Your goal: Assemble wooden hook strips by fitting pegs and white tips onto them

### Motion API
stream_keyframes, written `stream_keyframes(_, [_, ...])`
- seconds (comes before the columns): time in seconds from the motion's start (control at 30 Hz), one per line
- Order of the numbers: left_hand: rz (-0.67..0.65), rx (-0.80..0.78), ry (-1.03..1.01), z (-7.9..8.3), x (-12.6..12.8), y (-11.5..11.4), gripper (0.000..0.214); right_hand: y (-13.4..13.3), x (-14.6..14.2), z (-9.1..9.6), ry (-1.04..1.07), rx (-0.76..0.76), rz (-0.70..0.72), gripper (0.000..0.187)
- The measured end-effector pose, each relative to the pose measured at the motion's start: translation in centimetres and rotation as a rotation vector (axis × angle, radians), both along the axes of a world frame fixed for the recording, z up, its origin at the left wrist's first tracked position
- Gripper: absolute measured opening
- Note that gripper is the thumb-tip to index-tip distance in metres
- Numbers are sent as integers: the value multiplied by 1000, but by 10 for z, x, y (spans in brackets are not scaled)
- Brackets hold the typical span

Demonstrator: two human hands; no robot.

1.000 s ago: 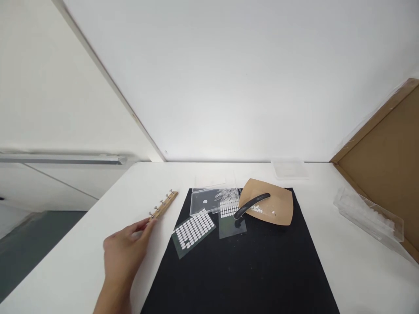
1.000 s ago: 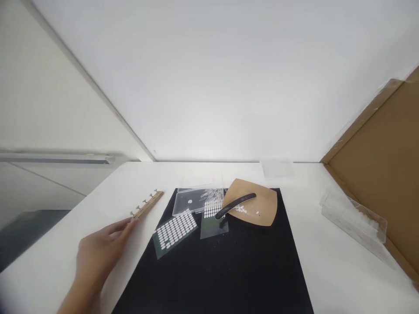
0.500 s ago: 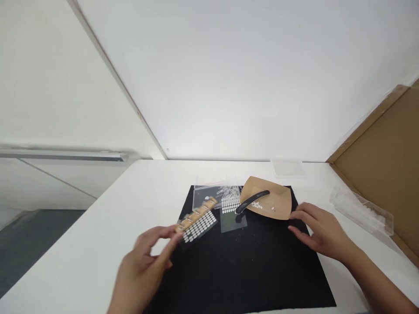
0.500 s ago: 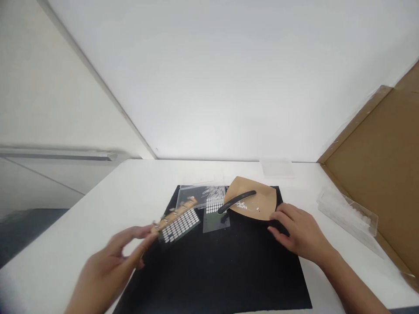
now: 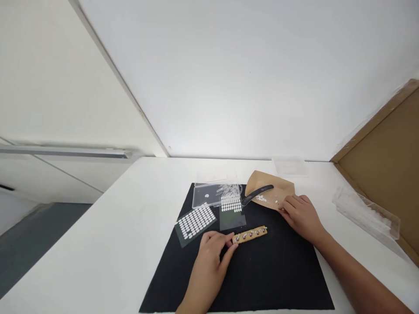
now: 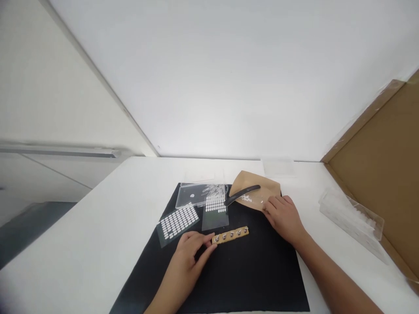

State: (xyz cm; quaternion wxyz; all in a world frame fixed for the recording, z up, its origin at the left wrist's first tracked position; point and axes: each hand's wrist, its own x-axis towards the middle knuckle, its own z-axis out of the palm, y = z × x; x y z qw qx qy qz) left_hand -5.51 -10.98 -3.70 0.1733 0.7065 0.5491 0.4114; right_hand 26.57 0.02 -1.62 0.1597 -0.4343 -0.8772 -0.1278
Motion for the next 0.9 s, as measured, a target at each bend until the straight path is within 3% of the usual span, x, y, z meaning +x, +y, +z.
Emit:
stream_keyframes(0.17, [7,-23,82,-3,7,4,10,5,5,-7,63,50,-149,22])
stream_keyframes(0.33, [19,6,131,-3,9,3,10,6,8,-8,128,43,-188,12])
stream_keyframes(0.43, [12,-43,208,2,10,3,9,0,3,-4,171,57,-120,15])
stream_keyframes(0.57, [-8,-244,439,21,14,12,12,-16,-11,1,309,128,36,16])
stream_keyframes(0.67, [-98,-308,586,42,15,26,9,-26,-23,1,470,-20,169,15])
stream_keyframes(0.77, [-161,-194,694,63,16,42,20,-29,-32,-3,554,-210,228,12])
stream_keyframes(0.9, [-343,132,639,75,19,58,34,-27,-34,-5,538,-279,281,7])
